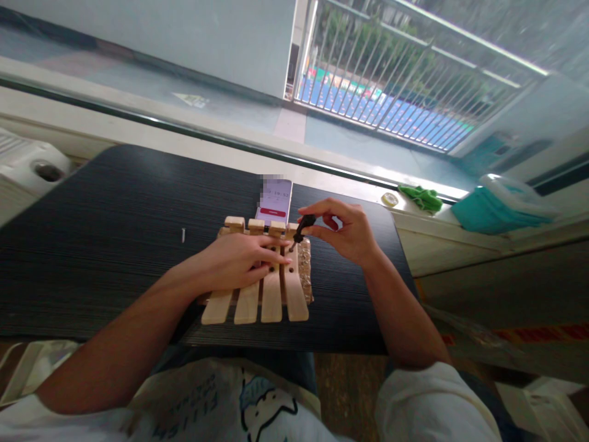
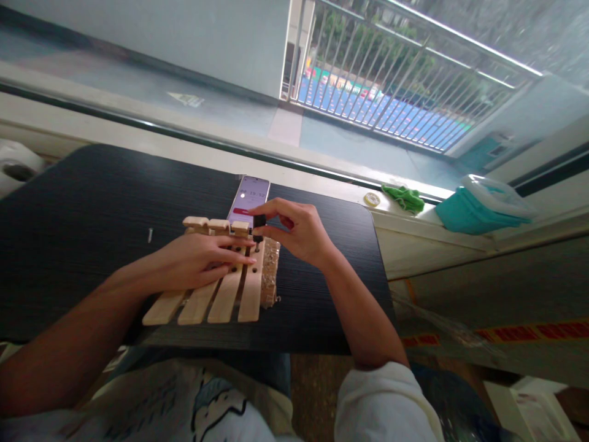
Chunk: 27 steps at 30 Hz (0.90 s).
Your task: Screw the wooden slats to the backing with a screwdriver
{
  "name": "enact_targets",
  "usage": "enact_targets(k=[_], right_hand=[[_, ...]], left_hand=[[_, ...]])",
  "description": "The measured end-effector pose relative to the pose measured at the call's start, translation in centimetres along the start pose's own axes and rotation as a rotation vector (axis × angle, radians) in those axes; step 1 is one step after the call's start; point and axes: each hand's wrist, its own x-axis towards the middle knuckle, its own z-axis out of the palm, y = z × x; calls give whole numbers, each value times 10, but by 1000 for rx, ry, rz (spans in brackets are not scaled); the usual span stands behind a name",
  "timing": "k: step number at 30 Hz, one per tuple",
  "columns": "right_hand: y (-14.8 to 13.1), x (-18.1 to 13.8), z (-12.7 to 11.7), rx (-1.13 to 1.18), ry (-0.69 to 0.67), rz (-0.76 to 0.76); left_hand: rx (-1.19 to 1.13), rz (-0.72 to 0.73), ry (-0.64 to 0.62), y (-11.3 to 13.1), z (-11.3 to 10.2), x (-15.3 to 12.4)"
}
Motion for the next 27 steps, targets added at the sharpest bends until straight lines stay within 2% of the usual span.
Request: enact_targets(k=[12,18,27], right_hand=[[-8,1,5,-46,56,14],[-8,-1,5,-79,80,-57],[-12,-2,6,-168,94,-52]], left_hand=[[-5,-3,-6,1,0,1],[-2,2,7,-1,1,-1],[-7,18,17,0,0,1]])
